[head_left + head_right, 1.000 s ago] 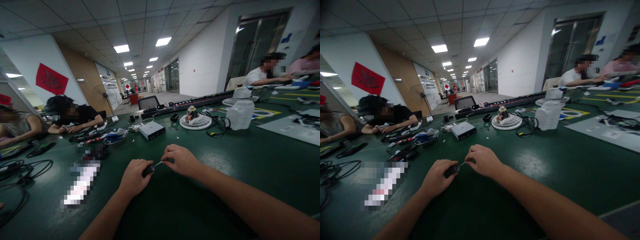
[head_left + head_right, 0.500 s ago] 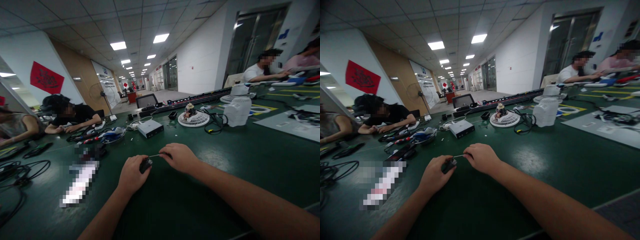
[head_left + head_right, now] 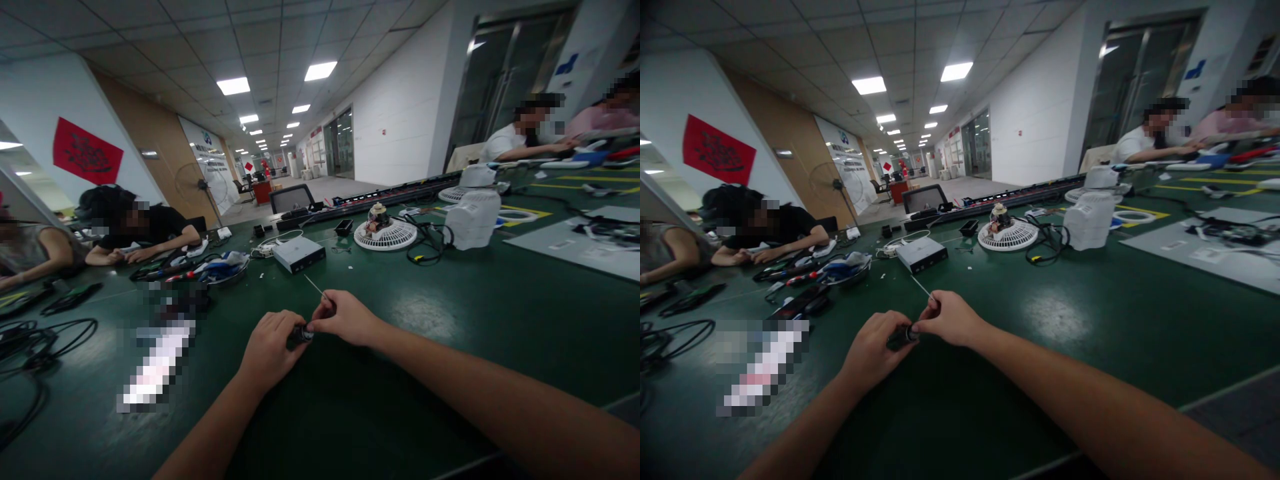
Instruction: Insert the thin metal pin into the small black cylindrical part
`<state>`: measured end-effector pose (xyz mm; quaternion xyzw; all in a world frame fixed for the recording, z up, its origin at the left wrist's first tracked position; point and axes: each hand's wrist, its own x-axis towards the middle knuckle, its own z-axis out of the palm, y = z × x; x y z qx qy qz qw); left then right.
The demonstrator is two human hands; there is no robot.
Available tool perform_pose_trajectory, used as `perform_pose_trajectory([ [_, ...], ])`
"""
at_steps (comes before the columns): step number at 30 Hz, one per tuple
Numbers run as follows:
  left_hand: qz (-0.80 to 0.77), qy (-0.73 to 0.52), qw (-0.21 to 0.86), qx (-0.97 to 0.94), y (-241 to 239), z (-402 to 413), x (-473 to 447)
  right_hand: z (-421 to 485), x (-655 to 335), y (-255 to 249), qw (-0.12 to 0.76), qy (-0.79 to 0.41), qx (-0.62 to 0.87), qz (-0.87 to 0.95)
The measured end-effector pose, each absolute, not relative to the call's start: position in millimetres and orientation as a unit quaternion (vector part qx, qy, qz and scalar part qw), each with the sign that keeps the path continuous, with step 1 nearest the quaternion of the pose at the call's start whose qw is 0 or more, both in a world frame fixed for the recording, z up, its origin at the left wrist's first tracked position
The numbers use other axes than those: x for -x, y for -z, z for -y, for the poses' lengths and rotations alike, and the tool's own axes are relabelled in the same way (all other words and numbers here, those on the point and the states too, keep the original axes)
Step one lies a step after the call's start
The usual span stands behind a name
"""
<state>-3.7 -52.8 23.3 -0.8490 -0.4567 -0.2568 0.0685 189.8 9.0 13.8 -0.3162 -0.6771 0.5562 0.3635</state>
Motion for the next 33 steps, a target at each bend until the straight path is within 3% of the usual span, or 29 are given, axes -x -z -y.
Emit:
perform_pose_trajectory([
  [3,0.439,0.258,0.073,0.857,-24,54,3,-7,-191,-15,0.346,-0.545,0.323,0.692],
  [8,0.44,0.253,0.073,0.859,-24,54,3,-4,-194,-17,0.296,-0.428,0.392,0.759],
  [17,0.434,0.257,0.087,0.859,-23,54,5,-3,-194,-19,0.281,-0.442,0.391,0.757],
  [23,0.449,0.271,0.081,0.847,-23,53,6,2,-194,-26,0.337,-0.447,0.354,0.749],
  [33,0.421,0.299,0.052,0.855,-21,53,7,17,-192,-35,0.385,-0.292,0.314,0.818],
])
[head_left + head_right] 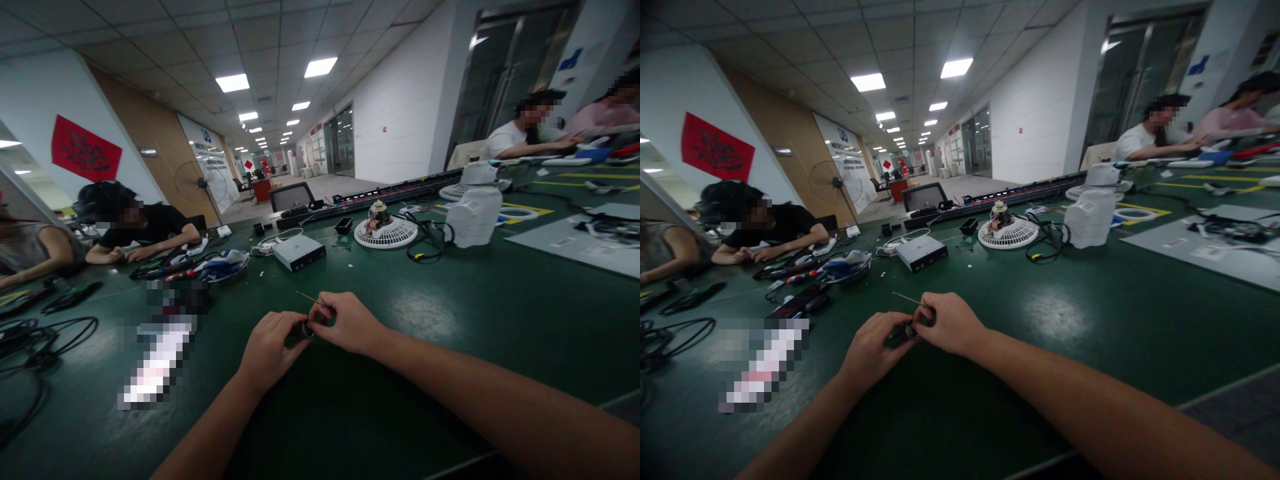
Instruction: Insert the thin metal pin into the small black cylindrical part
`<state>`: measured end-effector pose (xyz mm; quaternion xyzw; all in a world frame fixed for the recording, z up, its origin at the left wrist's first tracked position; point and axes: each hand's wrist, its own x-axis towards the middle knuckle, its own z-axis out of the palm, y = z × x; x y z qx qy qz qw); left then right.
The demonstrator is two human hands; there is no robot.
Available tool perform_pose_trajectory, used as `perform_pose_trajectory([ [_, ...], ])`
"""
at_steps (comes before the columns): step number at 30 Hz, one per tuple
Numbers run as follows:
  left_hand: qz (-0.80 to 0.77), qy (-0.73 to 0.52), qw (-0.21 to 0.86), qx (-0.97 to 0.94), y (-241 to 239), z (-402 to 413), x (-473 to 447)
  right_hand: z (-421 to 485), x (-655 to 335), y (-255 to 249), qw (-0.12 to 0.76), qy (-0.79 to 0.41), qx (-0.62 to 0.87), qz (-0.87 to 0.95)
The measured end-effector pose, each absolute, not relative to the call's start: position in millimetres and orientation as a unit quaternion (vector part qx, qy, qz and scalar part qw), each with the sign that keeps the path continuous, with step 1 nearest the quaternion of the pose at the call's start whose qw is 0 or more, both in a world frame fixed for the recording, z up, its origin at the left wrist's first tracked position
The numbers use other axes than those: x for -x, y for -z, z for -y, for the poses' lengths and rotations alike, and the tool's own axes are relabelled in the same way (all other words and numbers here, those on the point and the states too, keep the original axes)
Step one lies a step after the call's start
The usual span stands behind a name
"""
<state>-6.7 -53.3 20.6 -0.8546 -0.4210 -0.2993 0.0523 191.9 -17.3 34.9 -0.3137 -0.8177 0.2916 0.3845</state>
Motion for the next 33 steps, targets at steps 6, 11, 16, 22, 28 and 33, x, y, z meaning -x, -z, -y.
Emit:
perform_pose_trajectory([
  [6,0.383,0.328,0.056,0.862,-16,52,9,15,-190,-32,0.362,-0.231,0.351,0.832],
  [11,0.371,0.318,0.052,0.871,-13,52,10,7,-195,-35,0.316,-0.28,0.341,0.84],
  [16,0.364,0.305,0.046,0.879,-16,53,8,2,-203,-36,0.298,-0.381,0.289,0.826],
  [22,0.346,0.295,0.056,0.889,-17,53,8,3,-200,-28,0.278,-0.337,0.321,0.84],
  [28,0.382,0.279,0.046,0.88,-16,51,11,3,-195,-27,0.258,-0.266,0.401,0.838],
  [33,0.495,0.245,0.015,0.834,-14,44,12,0,-201,-33,0.26,-0.206,0.428,0.841],
])
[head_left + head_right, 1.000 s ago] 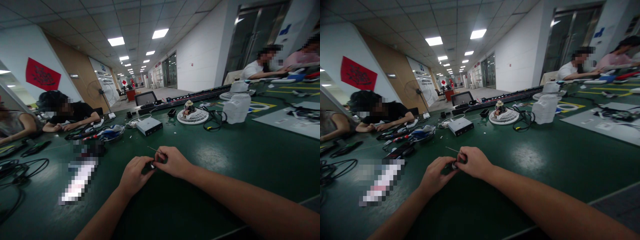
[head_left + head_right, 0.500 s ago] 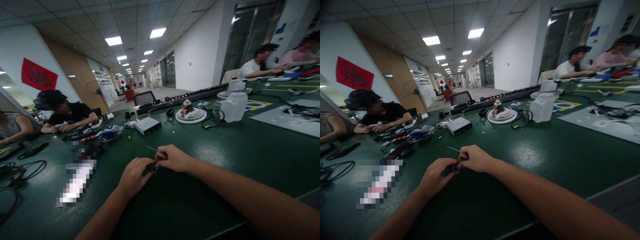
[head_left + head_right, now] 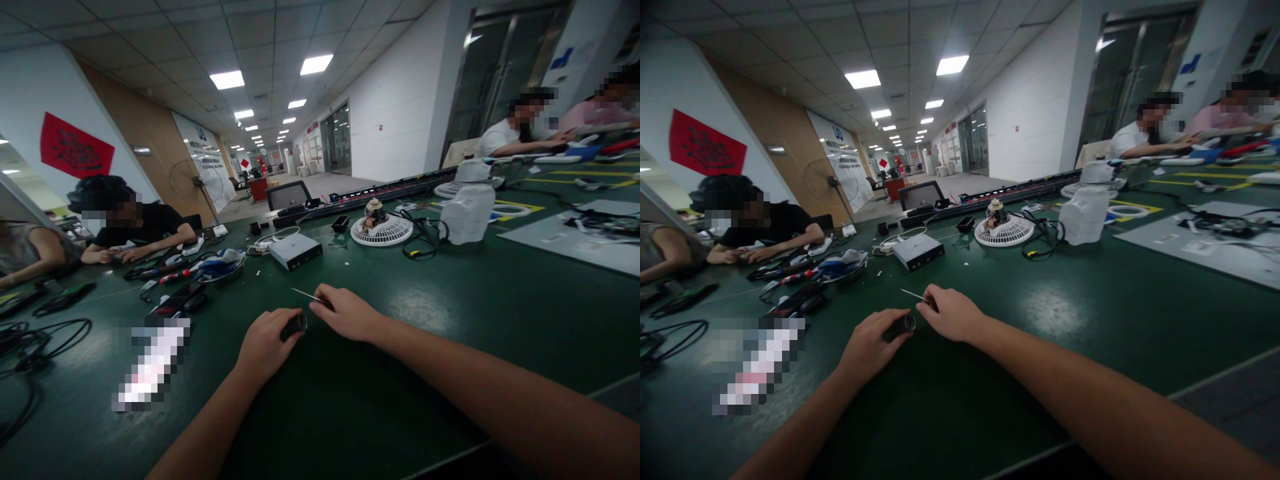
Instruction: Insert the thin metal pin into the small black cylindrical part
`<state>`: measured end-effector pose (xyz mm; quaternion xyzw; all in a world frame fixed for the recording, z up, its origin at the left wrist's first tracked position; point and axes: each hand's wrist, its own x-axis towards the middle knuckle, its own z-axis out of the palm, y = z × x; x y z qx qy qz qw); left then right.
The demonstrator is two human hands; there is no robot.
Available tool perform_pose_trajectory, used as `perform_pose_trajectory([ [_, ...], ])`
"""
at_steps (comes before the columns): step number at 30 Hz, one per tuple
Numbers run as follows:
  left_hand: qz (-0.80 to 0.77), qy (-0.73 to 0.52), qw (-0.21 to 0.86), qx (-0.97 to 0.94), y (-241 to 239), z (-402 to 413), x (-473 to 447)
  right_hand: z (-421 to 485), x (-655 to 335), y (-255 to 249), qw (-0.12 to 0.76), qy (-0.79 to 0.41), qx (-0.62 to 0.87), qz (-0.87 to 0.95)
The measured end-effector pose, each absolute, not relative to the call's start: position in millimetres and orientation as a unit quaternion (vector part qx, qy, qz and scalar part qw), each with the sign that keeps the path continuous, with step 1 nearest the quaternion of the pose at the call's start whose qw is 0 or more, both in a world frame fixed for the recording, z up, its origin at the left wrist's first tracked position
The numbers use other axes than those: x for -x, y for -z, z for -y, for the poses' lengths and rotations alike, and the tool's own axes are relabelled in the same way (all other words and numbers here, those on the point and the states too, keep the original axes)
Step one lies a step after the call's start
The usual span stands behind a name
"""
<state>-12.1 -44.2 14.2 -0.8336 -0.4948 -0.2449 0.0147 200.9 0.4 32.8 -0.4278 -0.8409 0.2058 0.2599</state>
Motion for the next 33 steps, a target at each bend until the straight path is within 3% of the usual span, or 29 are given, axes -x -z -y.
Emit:
perform_pose_trajectory([
  [7,0.608,0.268,-0.004,0.747,-14,38,21,-12,-217,-37,0.212,-0.121,0.383,0.891],
  [16,0.531,0.258,0.005,0.807,-17,43,17,-9,-216,-37,0.229,-0.057,0.348,0.907],
  [33,0.485,0.247,0.032,0.838,-16,46,16,-2,-213,-42,0.225,-0.097,0.37,0.896],
])
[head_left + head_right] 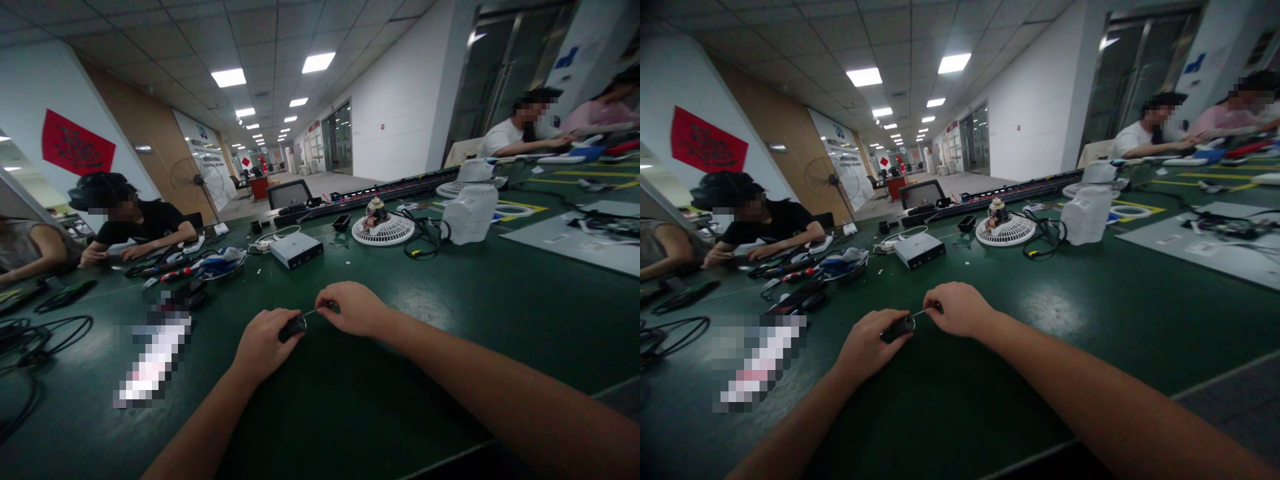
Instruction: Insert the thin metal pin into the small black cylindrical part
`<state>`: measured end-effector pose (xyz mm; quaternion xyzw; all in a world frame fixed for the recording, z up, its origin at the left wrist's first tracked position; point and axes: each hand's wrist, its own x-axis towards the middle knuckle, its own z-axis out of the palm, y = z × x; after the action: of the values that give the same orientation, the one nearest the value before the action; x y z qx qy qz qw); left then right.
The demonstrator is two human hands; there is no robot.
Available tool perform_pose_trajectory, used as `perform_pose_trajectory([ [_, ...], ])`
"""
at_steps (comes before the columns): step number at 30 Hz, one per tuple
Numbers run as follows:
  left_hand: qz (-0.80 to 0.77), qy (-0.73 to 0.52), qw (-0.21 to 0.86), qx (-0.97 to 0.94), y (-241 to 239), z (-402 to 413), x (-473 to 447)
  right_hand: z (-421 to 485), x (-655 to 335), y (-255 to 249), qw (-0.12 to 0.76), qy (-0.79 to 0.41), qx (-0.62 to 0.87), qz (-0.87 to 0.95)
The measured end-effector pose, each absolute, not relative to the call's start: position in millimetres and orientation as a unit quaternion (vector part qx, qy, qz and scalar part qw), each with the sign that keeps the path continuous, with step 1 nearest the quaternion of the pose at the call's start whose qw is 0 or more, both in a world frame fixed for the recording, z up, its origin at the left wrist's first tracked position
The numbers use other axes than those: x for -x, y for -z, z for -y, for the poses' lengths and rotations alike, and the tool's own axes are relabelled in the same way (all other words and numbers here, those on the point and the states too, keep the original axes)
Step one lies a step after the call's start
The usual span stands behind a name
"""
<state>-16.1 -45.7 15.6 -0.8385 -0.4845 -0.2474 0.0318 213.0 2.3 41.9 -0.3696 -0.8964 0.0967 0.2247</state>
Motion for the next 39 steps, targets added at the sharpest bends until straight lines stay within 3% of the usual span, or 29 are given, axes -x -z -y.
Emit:
perform_pose_trajectory([
  [19,0.486,0.244,0.039,0.838,-16.7,46.6,15.5,-1.2,-212.3,-41.2,0.198,-0.102,0.399,0.89],
  [24,0.482,0.246,0.03,0.84,-15.6,45.8,16.7,0.9,-211.0,-41.1,0.192,-0.15,0.351,0.904],
  [29,0.481,0.247,0.029,0.841,-16.3,46.0,16.4,-0.1,-211.2,-40.7,0.214,-0.077,0.385,0.894],
  [35,0.472,0.249,0.031,0.845,-16.7,47.2,14.7,-1.3,-214.1,-42.0,0.203,-0.142,0.328,0.912],
  [39,0.477,0.253,0.033,0.841,-16.1,46.6,15.3,0.0,-213.2,-42.8,0.212,-0.095,0.374,0.898],
])
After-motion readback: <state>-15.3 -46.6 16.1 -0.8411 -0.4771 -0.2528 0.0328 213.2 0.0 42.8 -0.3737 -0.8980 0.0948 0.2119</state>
